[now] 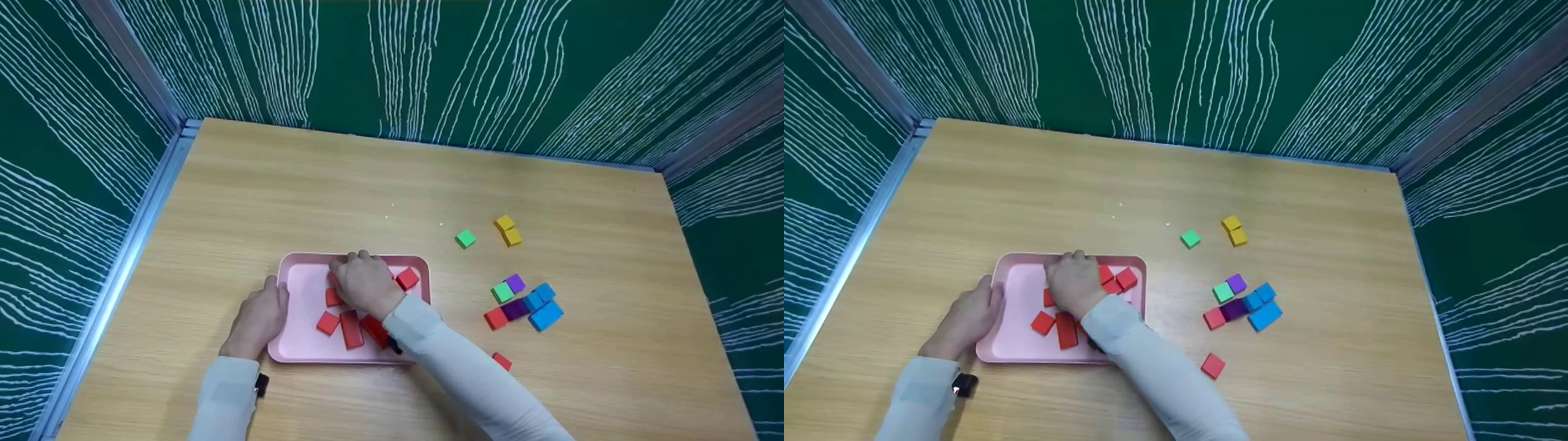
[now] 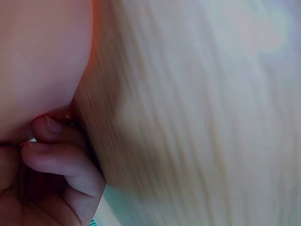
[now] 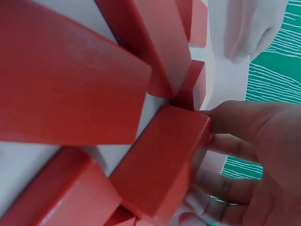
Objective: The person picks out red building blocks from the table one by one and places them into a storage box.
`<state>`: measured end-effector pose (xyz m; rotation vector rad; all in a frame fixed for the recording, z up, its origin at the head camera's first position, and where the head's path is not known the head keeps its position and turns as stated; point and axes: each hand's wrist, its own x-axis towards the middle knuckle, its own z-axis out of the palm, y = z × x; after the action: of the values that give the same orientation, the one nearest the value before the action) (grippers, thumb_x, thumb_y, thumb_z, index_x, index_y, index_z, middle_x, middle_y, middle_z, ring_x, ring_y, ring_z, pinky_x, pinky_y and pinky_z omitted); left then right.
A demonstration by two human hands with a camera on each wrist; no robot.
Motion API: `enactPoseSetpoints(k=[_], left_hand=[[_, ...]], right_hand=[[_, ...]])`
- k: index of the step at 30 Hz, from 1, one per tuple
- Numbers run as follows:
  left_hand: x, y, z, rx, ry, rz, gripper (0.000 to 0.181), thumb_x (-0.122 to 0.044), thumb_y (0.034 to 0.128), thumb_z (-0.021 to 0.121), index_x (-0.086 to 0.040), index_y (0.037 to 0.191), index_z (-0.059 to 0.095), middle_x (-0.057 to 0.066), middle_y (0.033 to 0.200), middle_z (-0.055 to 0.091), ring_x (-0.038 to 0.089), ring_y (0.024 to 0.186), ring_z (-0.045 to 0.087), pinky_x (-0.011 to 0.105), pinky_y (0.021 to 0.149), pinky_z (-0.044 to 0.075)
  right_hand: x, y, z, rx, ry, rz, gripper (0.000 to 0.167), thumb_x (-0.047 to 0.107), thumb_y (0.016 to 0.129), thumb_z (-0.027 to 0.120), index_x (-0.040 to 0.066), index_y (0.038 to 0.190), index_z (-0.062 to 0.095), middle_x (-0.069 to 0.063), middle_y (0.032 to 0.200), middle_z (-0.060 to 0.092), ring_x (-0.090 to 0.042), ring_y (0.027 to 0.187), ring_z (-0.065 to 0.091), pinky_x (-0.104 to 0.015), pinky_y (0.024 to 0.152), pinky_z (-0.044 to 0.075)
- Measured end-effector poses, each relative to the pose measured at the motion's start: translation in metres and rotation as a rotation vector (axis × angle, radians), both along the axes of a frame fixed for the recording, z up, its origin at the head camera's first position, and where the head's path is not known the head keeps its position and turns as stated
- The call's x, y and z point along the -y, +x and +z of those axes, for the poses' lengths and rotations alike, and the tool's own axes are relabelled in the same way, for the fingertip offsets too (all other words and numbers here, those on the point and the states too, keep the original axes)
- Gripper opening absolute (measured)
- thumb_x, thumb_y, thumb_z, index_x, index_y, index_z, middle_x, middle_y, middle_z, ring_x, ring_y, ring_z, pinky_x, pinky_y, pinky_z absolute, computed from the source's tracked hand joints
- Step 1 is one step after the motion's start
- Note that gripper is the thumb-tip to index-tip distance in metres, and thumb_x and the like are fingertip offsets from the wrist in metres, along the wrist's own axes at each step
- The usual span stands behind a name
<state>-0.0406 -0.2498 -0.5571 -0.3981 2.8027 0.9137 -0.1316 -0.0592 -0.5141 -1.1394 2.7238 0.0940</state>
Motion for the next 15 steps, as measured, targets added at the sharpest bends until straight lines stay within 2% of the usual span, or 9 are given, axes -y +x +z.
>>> enactPoseSetpoints(k=[8, 12, 15], left_hand=[[0.0, -0.001, -0.002, 0.024, 0.009, -0.008, 0.038, -0.029, 0.1085, 0.03, 0.004, 0.116, 0.048, 0.018, 0.08, 0.057, 0.033, 0.075, 0.062, 0.047, 0.066, 0.051], [0.0, -0.001, -0.003, 0.029, 0.011, -0.013, 0.039, -0.029, 0.1085, 0.03, 0.004, 0.117, 0.047, 0.017, 0.081, 0.057, 0.033, 0.074, 0.062, 0.046, 0.066, 0.051], [0.001, 0.0, -0.004, 0.009, -0.005, -0.019, 0.037, -0.028, 0.1079, 0.031, 0.005, 0.114, 0.048, 0.02, 0.081, 0.058, 0.036, 0.075, 0.063, 0.05, 0.066, 0.051]], right_hand=[[-0.002, -0.001, -0.001, 0.01, 0.013, -0.028, 0.037, 0.033, 0.095, 0.067, 0.018, 0.129, 0.064, -0.01, 0.109, 0.067, -0.026, 0.096, 0.062, -0.037, 0.082, 0.055], [-0.006, 0.0, 0.0, 0.013, -0.024, -0.03, 0.037, 0.032, 0.093, 0.07, 0.017, 0.127, 0.065, -0.01, 0.108, 0.066, -0.026, 0.096, 0.062, -0.037, 0.082, 0.054], [-0.012, 0.001, 0.005, 0.004, -0.059, -0.022, 0.039, 0.031, 0.092, 0.072, 0.017, 0.127, 0.065, -0.009, 0.108, 0.066, -0.025, 0.096, 0.062, -0.037, 0.08, 0.055]])
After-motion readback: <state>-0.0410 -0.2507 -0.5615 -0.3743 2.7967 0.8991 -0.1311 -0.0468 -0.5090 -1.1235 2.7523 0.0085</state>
